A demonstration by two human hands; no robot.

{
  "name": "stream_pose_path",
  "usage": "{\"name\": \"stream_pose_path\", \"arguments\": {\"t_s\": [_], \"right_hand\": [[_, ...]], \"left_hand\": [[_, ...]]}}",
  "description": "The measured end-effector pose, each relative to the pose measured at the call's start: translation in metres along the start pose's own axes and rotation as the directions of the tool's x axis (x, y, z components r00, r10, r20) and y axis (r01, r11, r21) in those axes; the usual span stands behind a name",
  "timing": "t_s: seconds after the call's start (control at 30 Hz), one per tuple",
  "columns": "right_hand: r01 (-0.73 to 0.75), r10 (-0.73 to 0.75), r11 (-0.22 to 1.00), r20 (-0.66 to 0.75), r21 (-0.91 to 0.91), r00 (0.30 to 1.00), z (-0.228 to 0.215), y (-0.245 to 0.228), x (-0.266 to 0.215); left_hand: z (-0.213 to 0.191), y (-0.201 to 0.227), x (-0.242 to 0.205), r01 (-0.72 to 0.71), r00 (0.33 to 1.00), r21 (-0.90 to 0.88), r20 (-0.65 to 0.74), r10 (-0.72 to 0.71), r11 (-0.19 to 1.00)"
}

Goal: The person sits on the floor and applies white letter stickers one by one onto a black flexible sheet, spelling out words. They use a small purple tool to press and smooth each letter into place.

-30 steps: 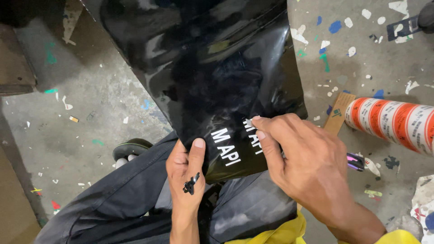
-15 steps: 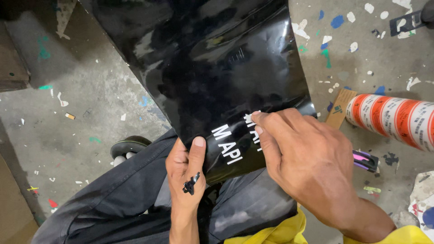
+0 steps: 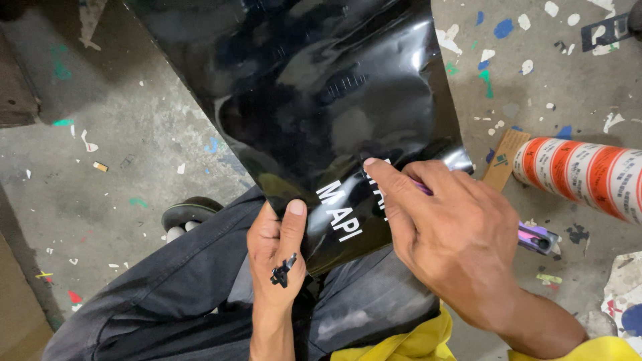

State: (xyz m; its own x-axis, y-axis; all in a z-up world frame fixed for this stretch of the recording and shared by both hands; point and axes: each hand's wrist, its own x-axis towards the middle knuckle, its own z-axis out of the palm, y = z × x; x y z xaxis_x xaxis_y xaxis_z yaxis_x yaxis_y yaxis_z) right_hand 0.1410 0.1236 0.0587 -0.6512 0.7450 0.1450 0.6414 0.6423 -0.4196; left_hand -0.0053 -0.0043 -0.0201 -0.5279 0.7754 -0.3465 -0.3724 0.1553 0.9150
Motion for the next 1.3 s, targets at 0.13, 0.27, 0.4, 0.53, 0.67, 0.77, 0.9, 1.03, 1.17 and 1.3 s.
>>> {"name": "stream_pose_path", "arguments": {"t_s": [0.13, 0.27, 0.4, 0.53, 0.67, 0.77, 0.9, 1.03, 1.17, 1.3], "right_hand": [[-0.024, 0.024, 1.0, 0.001, -0.002, 1.0, 0.004, 0.001, -0.001], [-0.052, 0.052, 0.997, 0.011, 0.062, 0.999, 0.004, 0.0, 0.0], [-0.118, 0.112, 0.982, 0.045, 0.148, 0.993, 0.001, -0.001, 0.003], [-0.202, 0.186, 0.953, 0.09, 0.227, 0.978, -0.003, -0.001, 0.005], [-0.205, 0.184, 0.951, 0.108, 0.23, 0.977, -0.005, 0.0, 0.007], [-0.227, 0.201, 0.945, 0.127, 0.235, 0.971, -0.005, 0.0, 0.006], [-0.199, 0.18, 0.948, 0.098, 0.249, 0.979, -0.003, 0.0, 0.007], [-0.242, 0.219, 0.936, 0.115, 0.256, 0.969, -0.002, 0.001, 0.005], [-0.221, 0.197, 0.945, 0.12, 0.242, 0.973, 0.0, 0.004, 0.003], [-0.213, 0.186, 0.935, 0.119, 0.282, 0.975, 0.0, 0.008, 0.0]], "left_hand": [[0.0, 0.0, -0.001, -0.025, 1.0, 0.02, 0.009, 0.025, 0.999], [0.003, 0.007, -0.001, 0.027, 1.0, 0.005, -0.016, -0.027, 1.0], [0.017, 0.02, -0.005, -0.08, 0.987, 0.139, -0.13, 0.099, 0.987], [0.038, 0.041, -0.015, -0.196, 0.911, 0.553, -0.203, 0.36, 0.81], [0.048, 0.065, -0.01, -0.312, 0.749, 0.927, 0.105, 0.654, 0.207], [0.05, 0.081, 0.002, -0.369, 0.763, 0.929, 0.304, 0.57, -0.002], [0.049, 0.091, 0.028, -0.518, 0.79, 0.855, 0.47, 0.393, 0.018], [0.047, 0.091, 0.041, -0.57, 0.779, 0.821, 0.524, 0.345, 0.04], [0.046, 0.085, 0.045, -0.594, 0.763, 0.802, 0.537, 0.36, 0.062], [0.048, 0.08, 0.049, -0.61, 0.751, 0.789, 0.546, 0.372, 0.072]]}}
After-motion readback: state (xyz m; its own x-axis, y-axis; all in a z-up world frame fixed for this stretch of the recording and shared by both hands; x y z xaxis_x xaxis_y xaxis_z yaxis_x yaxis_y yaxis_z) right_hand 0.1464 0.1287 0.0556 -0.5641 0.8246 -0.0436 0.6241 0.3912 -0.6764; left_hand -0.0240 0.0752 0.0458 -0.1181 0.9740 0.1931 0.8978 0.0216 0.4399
